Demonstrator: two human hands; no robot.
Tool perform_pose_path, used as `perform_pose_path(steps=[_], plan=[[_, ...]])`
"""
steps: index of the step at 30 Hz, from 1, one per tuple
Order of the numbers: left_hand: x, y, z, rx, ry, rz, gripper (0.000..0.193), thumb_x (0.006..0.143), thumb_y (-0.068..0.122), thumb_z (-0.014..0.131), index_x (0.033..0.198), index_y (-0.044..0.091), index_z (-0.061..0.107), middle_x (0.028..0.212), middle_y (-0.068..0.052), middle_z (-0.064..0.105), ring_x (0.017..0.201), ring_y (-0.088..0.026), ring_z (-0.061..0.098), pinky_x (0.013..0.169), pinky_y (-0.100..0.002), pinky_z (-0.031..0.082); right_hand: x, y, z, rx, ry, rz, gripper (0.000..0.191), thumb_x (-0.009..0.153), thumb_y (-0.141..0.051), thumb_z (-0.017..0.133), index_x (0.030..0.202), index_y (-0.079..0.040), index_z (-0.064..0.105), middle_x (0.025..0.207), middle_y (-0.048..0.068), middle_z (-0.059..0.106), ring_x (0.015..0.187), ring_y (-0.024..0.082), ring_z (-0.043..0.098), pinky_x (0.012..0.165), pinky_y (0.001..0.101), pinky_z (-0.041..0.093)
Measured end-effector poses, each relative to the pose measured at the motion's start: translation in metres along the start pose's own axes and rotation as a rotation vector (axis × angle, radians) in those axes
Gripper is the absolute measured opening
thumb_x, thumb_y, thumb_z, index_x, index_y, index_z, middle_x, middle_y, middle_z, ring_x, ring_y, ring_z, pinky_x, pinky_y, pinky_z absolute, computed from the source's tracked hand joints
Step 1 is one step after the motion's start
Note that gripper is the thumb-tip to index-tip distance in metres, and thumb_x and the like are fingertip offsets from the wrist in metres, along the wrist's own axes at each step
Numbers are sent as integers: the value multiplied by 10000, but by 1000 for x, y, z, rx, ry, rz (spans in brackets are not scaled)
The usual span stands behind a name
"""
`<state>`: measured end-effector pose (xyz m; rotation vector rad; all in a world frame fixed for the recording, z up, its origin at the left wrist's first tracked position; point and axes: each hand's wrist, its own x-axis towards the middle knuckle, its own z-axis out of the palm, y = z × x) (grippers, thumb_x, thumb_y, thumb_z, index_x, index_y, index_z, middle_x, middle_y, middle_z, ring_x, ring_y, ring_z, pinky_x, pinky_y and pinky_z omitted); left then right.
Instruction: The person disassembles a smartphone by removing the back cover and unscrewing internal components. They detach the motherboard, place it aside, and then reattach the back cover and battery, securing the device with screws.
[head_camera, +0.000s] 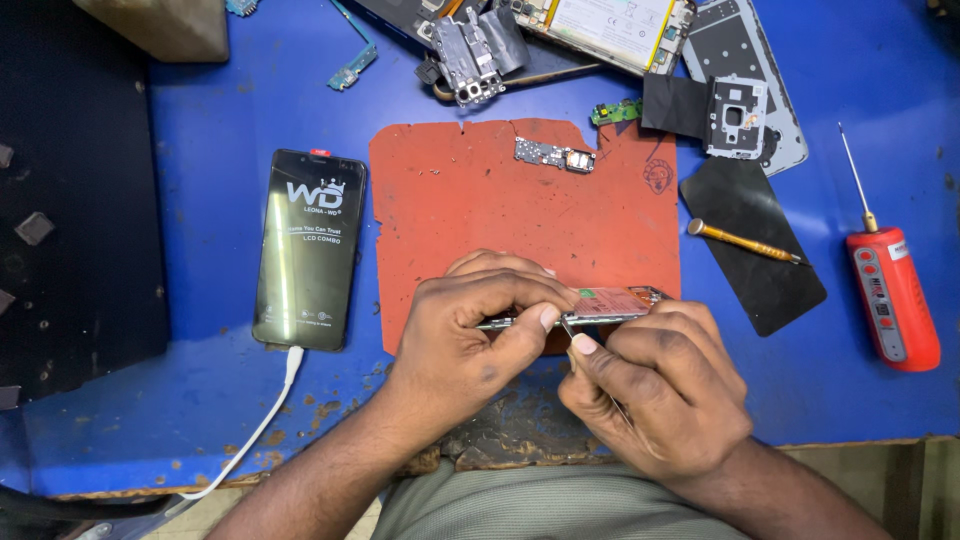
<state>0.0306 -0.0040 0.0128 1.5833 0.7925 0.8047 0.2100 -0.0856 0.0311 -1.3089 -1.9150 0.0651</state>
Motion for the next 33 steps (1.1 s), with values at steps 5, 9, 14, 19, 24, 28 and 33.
perform_pose_path(steps=[5,9,14,19,24,28,33], plan=[[0,1,0,0,-5,-3,82,917,61,699,960,45,767,1012,-43,798,1029,-177,743,945,-330,571,0,0,-2,10,-16,-3,226,822,-52,870,921,-34,667,813,41,591,711,200,617,661,392,501],[0,1,0,1,-5,1,88,914,57,698,965,42,768,1012,-45,798,1032,-181,742,951,-335,568,0,0,-1,18,-7,15,223,820,-36,864,919,-34,664,817,42,590,710,197,616,667,394,504],[0,1,0,-1,-1,-4,86,909,60,700,962,42,766,1015,-44,798,1028,-183,743,947,-336,570,0,0,0,33,10,18,217,822,-24,860,915,-34,664,810,39,585,698,186,607,658,385,496],[0,1,-1,16,-1,8,81,910,70,707,959,45,766,1001,-40,801,1014,-180,750,945,-336,570,0,1,0,28,2,16,218,815,-38,861,914,-36,666,803,43,589,695,191,609,654,386,495],[0,1,0,27,-1,17,79,912,71,704,955,48,765,1002,-35,803,1019,-177,753,958,-337,567,1,0,0,24,3,19,218,817,-31,862,912,-36,665,807,42,597,703,192,619,656,384,496],[0,0,-1,24,-6,17,83,914,70,700,960,50,766,1004,-33,801,1028,-179,749,961,-338,565,2,-1,-1,27,-3,29,223,806,-30,868,906,-33,668,801,40,601,706,192,625,653,380,494],[0,0,-1,38,-2,38,78,918,73,698,959,51,761,1005,-29,802,1022,-175,754,967,-340,562,5,-1,-3,63,-7,44,230,794,4,857,911,-26,661,813,56,605,707,207,629,660,380,496]])
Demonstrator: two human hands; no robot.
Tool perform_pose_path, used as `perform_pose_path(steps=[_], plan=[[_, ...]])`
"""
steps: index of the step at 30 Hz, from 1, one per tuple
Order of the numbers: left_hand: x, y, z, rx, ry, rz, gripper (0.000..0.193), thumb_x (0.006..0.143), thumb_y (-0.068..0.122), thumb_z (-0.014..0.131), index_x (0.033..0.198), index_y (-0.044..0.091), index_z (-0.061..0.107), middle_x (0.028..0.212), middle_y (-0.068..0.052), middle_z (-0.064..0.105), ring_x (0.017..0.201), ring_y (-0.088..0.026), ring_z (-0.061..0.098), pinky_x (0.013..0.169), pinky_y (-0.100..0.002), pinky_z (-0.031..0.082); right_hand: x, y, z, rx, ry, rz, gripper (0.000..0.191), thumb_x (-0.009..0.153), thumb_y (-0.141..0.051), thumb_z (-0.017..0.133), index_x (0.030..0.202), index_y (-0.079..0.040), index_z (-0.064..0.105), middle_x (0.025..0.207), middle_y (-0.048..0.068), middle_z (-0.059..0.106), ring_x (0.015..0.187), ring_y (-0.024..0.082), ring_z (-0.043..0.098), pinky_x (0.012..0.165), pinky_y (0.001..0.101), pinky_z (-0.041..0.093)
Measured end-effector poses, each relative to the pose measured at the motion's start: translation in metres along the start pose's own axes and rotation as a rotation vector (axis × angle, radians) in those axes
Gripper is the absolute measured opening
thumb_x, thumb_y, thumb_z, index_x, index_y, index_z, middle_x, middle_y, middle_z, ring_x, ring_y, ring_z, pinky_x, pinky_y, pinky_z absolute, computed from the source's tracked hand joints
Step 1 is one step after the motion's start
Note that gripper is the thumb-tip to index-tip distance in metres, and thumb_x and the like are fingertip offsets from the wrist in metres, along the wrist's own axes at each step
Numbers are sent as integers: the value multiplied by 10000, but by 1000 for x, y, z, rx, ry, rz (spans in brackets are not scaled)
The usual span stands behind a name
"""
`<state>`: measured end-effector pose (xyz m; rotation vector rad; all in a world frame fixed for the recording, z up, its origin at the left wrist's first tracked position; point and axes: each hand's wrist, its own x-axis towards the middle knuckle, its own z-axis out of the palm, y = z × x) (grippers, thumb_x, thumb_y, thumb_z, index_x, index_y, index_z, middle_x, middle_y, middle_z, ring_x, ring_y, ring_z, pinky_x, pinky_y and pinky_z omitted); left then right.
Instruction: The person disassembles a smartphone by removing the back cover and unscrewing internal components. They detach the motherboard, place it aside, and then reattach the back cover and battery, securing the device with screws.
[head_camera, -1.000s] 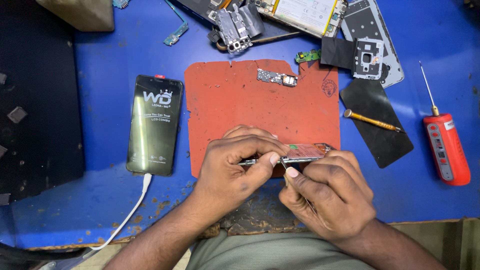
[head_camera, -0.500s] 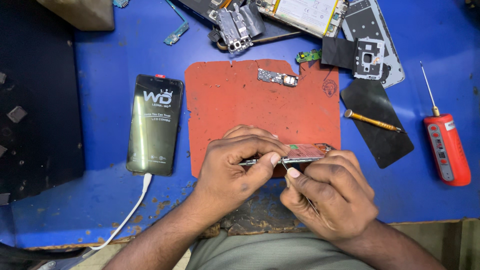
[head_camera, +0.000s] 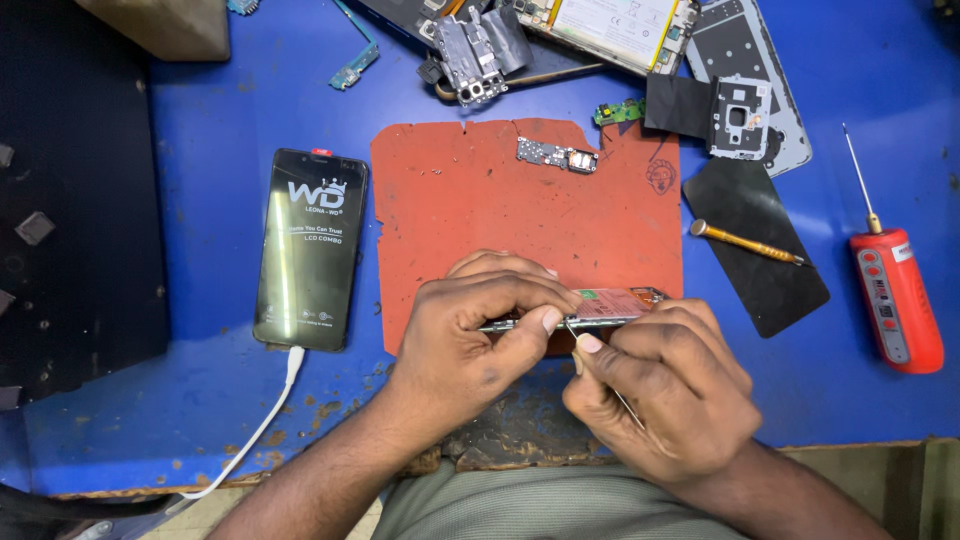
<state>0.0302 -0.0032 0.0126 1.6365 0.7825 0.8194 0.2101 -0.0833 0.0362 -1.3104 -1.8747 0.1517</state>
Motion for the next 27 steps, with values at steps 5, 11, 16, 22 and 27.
perform_pose_path(steps=[5,11,16,22,27], plan=[[0,0,0,5,-5,3,82,922,74,697,967,51,761,1009,-30,801,1029,-177,753,977,-344,561,1,-1,0,-2,1,10,235,788,30,852,909,-19,657,813,60,607,696,210,628,651,378,489],[0,1,-1,0,-9,-5,84,924,74,697,971,49,762,1009,-31,802,1031,-181,752,980,-345,560,0,1,0,0,1,-12,240,791,25,856,912,-16,653,815,63,606,700,211,631,648,381,490],[0,1,-1,-3,-4,-9,93,919,74,701,981,43,763,1002,-41,799,1017,-182,750,961,-340,564,-3,3,-2,124,65,88,196,849,43,796,973,20,646,867,102,617,745,188,636,703,354,539],[0,1,-1,-31,-5,-61,91,924,75,697,972,41,766,999,-50,796,1006,-177,738,932,-328,570,-4,4,-10,222,160,520,156,829,48,761,941,34,653,885,132,656,748,182,655,621,293,532],[2,2,-1,-56,-12,-108,102,935,79,687,974,44,775,1003,-45,797,978,-163,724,886,-313,576,0,-3,-9,115,113,303,156,841,64,773,955,36,671,869,126,676,742,148,666,622,255,508]])
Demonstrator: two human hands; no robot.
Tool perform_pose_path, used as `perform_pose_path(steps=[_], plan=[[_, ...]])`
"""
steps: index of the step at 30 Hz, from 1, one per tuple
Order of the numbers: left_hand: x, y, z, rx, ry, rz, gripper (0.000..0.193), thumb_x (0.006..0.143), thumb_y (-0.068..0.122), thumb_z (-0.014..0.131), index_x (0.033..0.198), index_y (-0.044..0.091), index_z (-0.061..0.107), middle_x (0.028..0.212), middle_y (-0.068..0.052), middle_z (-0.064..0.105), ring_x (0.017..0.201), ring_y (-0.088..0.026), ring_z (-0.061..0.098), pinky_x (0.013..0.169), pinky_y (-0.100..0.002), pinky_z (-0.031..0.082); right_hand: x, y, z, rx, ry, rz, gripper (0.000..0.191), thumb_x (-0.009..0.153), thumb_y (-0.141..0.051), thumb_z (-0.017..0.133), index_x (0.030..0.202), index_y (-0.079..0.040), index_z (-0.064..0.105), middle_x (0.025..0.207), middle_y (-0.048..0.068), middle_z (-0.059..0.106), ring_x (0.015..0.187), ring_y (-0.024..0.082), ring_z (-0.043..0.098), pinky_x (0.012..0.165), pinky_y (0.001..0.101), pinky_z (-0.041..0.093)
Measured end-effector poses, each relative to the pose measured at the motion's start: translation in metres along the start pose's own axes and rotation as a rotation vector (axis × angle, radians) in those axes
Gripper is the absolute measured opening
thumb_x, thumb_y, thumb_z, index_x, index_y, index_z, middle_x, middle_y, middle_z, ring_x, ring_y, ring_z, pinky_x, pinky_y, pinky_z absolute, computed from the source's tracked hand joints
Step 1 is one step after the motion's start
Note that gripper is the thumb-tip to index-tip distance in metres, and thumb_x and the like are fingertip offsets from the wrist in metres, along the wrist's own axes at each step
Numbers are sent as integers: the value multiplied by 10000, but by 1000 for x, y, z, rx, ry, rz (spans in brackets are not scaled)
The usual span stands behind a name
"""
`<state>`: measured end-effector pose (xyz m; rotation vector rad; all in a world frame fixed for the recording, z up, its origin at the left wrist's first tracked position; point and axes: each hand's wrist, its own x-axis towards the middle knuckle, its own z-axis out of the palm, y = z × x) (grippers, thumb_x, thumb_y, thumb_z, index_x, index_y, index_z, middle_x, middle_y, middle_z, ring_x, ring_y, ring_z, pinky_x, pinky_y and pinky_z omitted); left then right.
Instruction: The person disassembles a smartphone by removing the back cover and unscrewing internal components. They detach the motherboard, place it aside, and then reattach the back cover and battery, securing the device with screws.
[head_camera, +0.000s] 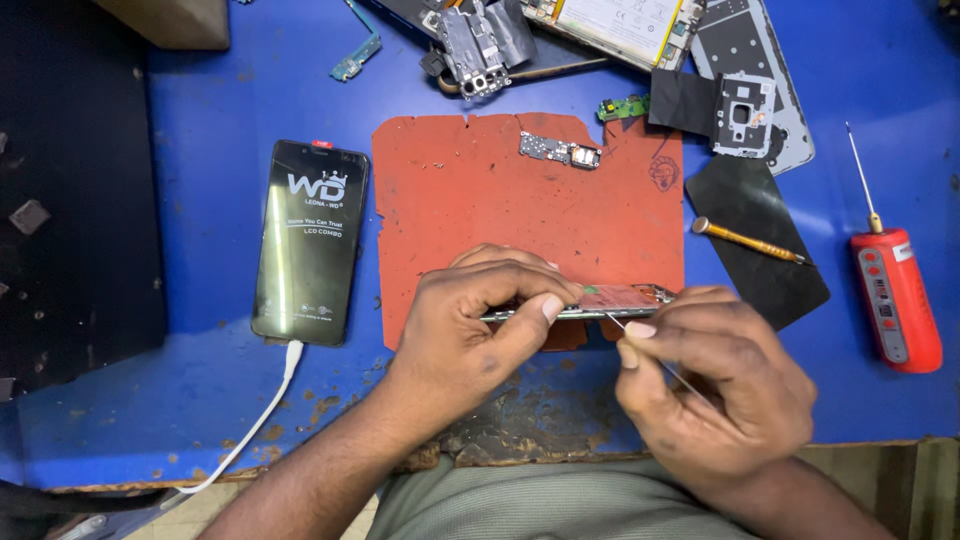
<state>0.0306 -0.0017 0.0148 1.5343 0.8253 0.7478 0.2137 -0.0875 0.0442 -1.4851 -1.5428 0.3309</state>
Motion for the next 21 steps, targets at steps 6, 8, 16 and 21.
perform_pose_path(steps=[6,8,16,21], plan=[[0,0,0,-59,-9,-59,124,954,98,670,985,43,777,1004,-47,793,986,-155,718,866,-306,590,8,-10,-4,-4,-83,33,159,879,51,764,1017,30,688,918,118,701,788,131,689,641,239,536],[0,-1,0,-78,-5,-68,129,955,100,667,990,42,778,1010,-48,792,996,-155,714,867,-306,592,10,-11,-1,-3,-85,20,153,886,56,759,1016,22,686,923,115,703,784,130,696,660,240,548],[0,-1,-1,-126,-14,-64,140,966,96,655,1010,36,774,1026,-57,788,1016,-161,712,892,-314,591,10,-7,7,-132,-102,-88,172,846,52,772,981,-6,683,890,87,707,783,169,684,640,243,531],[1,0,-1,-133,-9,-70,138,968,105,658,1003,34,770,1024,-54,786,1003,-152,720,879,-305,602,9,-5,7,-130,-96,-95,170,847,38,779,976,-8,677,882,87,705,780,166,677,645,249,531]])
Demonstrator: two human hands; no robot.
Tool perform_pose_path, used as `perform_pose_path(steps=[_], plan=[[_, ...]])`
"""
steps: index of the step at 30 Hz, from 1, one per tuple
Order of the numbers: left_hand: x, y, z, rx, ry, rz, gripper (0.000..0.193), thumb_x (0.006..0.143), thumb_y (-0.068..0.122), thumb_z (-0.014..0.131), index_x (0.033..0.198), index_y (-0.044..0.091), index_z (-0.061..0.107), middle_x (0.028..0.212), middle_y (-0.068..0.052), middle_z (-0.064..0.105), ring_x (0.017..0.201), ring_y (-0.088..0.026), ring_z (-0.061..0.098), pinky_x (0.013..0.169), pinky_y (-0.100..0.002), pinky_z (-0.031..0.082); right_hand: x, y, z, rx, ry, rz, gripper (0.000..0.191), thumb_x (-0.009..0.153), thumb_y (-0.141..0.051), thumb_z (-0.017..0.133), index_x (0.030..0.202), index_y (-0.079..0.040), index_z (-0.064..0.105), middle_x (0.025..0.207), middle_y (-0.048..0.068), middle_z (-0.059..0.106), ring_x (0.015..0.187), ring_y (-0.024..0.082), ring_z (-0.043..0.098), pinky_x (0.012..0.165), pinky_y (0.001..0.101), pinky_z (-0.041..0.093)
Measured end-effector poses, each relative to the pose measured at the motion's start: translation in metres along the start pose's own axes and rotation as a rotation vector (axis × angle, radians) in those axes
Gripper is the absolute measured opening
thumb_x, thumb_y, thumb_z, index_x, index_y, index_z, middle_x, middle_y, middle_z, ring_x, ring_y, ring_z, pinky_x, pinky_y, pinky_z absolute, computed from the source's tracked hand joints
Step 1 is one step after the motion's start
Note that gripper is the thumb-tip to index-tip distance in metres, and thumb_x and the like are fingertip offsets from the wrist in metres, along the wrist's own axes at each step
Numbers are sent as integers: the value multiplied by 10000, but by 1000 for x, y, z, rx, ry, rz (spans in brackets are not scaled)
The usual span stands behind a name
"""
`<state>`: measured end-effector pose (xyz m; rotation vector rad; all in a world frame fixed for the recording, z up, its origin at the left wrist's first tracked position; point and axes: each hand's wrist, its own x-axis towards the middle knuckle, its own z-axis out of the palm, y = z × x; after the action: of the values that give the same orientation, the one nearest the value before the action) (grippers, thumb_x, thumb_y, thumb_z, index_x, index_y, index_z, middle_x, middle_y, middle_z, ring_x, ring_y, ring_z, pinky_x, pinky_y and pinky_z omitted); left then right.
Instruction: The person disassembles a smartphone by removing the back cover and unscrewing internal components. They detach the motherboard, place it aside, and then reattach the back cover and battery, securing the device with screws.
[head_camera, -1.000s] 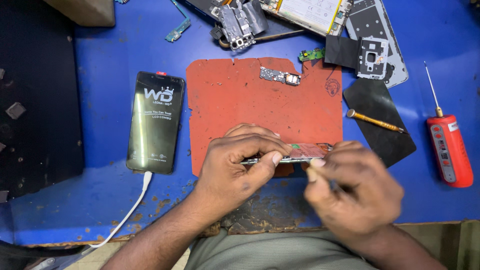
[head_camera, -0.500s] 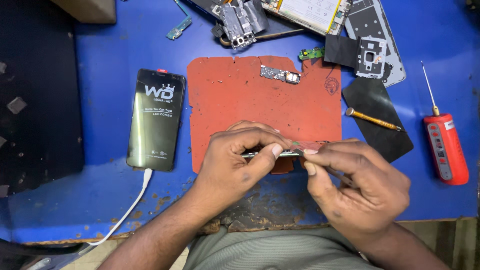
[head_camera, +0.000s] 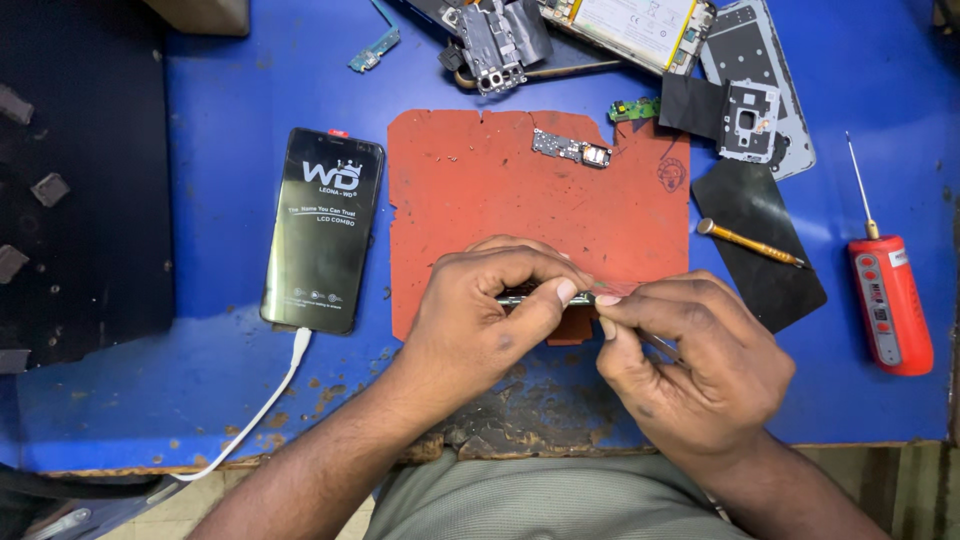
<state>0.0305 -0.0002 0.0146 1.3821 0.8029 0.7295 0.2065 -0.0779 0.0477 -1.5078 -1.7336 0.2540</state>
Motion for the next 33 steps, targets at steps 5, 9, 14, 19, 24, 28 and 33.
perform_pose_path(steps=[5,9,14,19,24,28,33], plan=[[0,-1,-1,5,-9,-5,144,969,110,653,998,33,772,1019,-52,787,1000,-145,722,877,-302,604,0,1,0,-7,-10,-15,167,853,25,785,972,-12,674,882,83,706,787,166,684,654,255,535],[0,-1,-1,10,-12,-8,145,970,112,651,999,38,772,1017,-50,787,1003,-144,713,876,-301,600,-1,3,0,-31,-21,-33,163,861,12,787,974,-13,671,882,83,706,789,170,686,649,258,536],[1,-1,0,38,6,27,138,967,109,658,995,53,781,997,-44,791,967,-136,716,857,-293,584,-2,4,3,-50,-10,-41,166,863,-9,797,976,-15,676,871,81,697,773,172,677,628,263,527],[1,0,0,31,13,35,141,972,104,656,1001,63,788,982,-39,788,949,-131,718,855,-287,579,-4,5,2,-52,-9,-43,168,872,-18,803,982,-18,675,877,77,691,774,172,674,629,261,526],[0,0,0,6,6,-5,144,964,99,655,995,50,786,977,-49,782,934,-132,718,824,-284,597,-5,6,1,-7,5,-19,172,883,-9,796,1006,-10,676,890,84,692,754,160,668,615,242,520],[1,0,-1,13,3,11,147,963,97,653,1001,36,781,994,-59,781,951,-136,721,832,-283,605,-4,7,1,-20,-4,-40,170,891,-6,792,1013,-8,675,892,83,690,729,152,664,622,248,521],[1,0,-1,4,3,9,147,966,100,653,1011,33,776,1019,-66,775,972,-138,723,851,-283,606,-3,7,2,-5,-1,-42,168,879,-19,803,993,-15,680,870,79,687,759,150,666,595,237,516]])
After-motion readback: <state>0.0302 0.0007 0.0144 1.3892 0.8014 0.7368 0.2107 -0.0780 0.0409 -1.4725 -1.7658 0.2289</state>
